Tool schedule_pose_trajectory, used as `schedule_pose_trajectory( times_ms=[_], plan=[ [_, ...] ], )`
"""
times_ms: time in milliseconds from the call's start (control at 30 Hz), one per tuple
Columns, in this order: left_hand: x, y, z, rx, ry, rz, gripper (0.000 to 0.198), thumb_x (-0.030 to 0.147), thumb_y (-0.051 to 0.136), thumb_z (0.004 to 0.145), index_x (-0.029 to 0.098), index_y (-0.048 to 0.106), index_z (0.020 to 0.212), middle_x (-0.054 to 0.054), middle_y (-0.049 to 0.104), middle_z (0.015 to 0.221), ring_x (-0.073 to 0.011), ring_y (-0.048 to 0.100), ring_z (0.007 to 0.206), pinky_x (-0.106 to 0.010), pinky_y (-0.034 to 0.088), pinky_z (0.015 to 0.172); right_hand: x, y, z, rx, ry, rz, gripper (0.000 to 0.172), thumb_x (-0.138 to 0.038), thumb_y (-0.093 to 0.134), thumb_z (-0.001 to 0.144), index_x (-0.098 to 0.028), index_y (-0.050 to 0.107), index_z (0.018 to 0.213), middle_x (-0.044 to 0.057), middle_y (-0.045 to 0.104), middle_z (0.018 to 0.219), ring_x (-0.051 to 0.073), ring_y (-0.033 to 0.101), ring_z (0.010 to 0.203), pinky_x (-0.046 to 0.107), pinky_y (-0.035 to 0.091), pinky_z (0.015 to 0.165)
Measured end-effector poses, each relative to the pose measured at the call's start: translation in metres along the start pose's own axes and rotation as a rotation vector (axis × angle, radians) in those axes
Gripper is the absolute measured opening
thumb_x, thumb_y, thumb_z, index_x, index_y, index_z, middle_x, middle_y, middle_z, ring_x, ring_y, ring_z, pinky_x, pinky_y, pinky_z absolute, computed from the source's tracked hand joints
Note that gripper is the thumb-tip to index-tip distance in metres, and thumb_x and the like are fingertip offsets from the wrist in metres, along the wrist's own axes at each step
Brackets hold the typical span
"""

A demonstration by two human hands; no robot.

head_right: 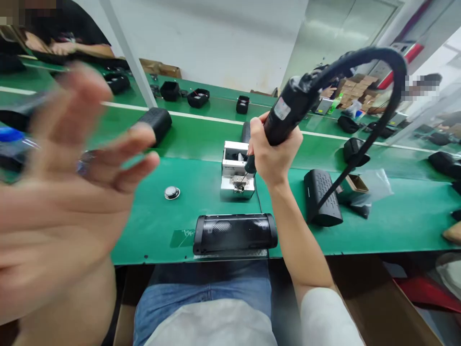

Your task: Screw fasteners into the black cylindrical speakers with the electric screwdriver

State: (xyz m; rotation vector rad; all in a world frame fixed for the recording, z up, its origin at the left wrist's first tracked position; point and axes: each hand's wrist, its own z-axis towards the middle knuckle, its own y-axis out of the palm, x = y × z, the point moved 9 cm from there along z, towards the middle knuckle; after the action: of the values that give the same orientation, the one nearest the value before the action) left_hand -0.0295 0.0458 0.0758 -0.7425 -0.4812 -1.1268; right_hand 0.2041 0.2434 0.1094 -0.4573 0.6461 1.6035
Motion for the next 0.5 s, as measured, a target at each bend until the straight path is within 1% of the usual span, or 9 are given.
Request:
schedule_pose_trajectory(
  times_ms=[33, 67, 133, 167, 233, 300, 367, 433, 500],
  plan=[
    [-0.017, 0.003, -0.012, 0.072, -0.026, -0.101, 0.078, 0.090, 0.042, 0.104, 0.073, 0.016, 0.175, 0.017, 0.038, 0.185, -0.0421, 0.046, 0.171, -0.073, 0.050, 0.137, 0.000, 0.003, 0.000, 0.017, -0.013, 0.018, 0.040, -0.051, 0.086, 0.095, -0.023, 0.059, 0.085, -0.004, 0.049, 0.060, 0.012, 0.052, 0.045, 0.030, 0.043, 0.043],
    [-0.038, 0.011, -0.028, 0.103, -0.064, -0.157, 0.086, 0.090, 0.047, 0.104, 0.063, 0.015, 0.180, 0.008, 0.043, 0.185, -0.0430, 0.052, 0.167, -0.072, 0.050, 0.136, 0.002, 0.005, 0.000, 0.026, -0.009, 0.029, 0.036, -0.045, 0.086, 0.094, -0.023, 0.060, 0.083, -0.004, 0.051, 0.059, 0.012, 0.052, 0.043, 0.030, 0.043, 0.041],
    [-0.086, 0.040, -0.067, 0.007, -0.204, -0.102, 0.109, 0.093, 0.063, 0.097, 0.052, 0.012, 0.184, -0.006, 0.037, 0.189, -0.0468, 0.051, 0.167, -0.073, 0.049, 0.136, 0.009, 0.009, 0.000, 0.029, 0.039, 0.023, 0.027, -0.039, 0.084, 0.092, -0.023, 0.063, 0.085, -0.003, 0.056, 0.061, 0.013, 0.054, 0.043, 0.030, 0.045, 0.040],
    [-0.108, 0.056, -0.088, -0.087, -0.278, -0.053, 0.121, 0.090, 0.073, 0.093, 0.048, 0.007, 0.185, -0.011, 0.031, 0.191, -0.0495, 0.044, 0.170, -0.075, 0.044, 0.137, 0.012, 0.010, 0.001, 0.037, 0.058, 0.016, 0.024, -0.037, 0.083, 0.091, -0.023, 0.064, 0.087, -0.004, 0.057, 0.063, 0.013, 0.054, 0.043, 0.030, 0.046, 0.039],
    [-0.144, 0.082, -0.127, -0.238, -0.409, 0.041, 0.136, 0.071, 0.092, 0.089, 0.048, -0.002, 0.185, -0.016, 0.024, 0.193, -0.0525, 0.036, 0.174, -0.080, 0.039, 0.137, 0.017, 0.009, 0.003, 0.060, 0.069, 0.002, 0.021, -0.035, 0.081, 0.089, -0.023, 0.064, 0.090, -0.004, 0.058, 0.064, 0.012, 0.055, 0.043, 0.029, 0.046, 0.039],
    [-0.161, 0.100, -0.152, -0.335, -0.488, 0.079, 0.147, 0.046, 0.101, 0.086, 0.051, -0.008, 0.183, -0.016, 0.022, 0.193, -0.0513, 0.034, 0.175, -0.080, 0.038, 0.137, 0.020, 0.008, 0.005, 0.076, 0.069, -0.016, 0.020, -0.034, 0.080, 0.088, -0.023, 0.063, 0.090, -0.005, 0.057, 0.064, 0.012, 0.055, 0.044, 0.028, 0.044, 0.038],
    [-0.165, 0.111, -0.159, -0.364, -0.515, 0.066, 0.151, 0.028, 0.103, 0.082, 0.054, -0.007, 0.182, -0.014, 0.027, 0.191, -0.0476, 0.039, 0.173, -0.076, 0.040, 0.138, 0.022, 0.008, 0.006, 0.085, 0.074, -0.028, 0.020, -0.033, 0.079, 0.087, -0.023, 0.062, 0.090, -0.005, 0.056, 0.064, 0.012, 0.055, 0.043, 0.028, 0.043, 0.037],
    [-0.166, 0.118, -0.156, -0.362, -0.527, 0.044, 0.151, 0.019, 0.102, 0.079, 0.054, -0.003, 0.182, -0.013, 0.036, 0.187, -0.0446, 0.047, 0.169, -0.071, 0.044, 0.137, 0.023, 0.010, 0.006, 0.077, 0.084, -0.032, 0.020, -0.033, 0.079, 0.087, -0.023, 0.062, 0.091, -0.005, 0.056, 0.065, 0.012, 0.055, 0.043, 0.029, 0.043, 0.037],
    [-0.167, 0.120, -0.152, -0.349, -0.531, 0.033, 0.148, 0.017, 0.102, 0.078, 0.052, 0.002, 0.182, -0.013, 0.043, 0.182, -0.0435, 0.053, 0.165, -0.067, 0.048, 0.136, 0.023, 0.013, 0.005, 0.054, 0.095, -0.031, 0.022, -0.035, 0.080, 0.088, -0.023, 0.062, 0.090, -0.006, 0.055, 0.064, 0.012, 0.055, 0.044, 0.028, 0.043, 0.038]
  ],
)
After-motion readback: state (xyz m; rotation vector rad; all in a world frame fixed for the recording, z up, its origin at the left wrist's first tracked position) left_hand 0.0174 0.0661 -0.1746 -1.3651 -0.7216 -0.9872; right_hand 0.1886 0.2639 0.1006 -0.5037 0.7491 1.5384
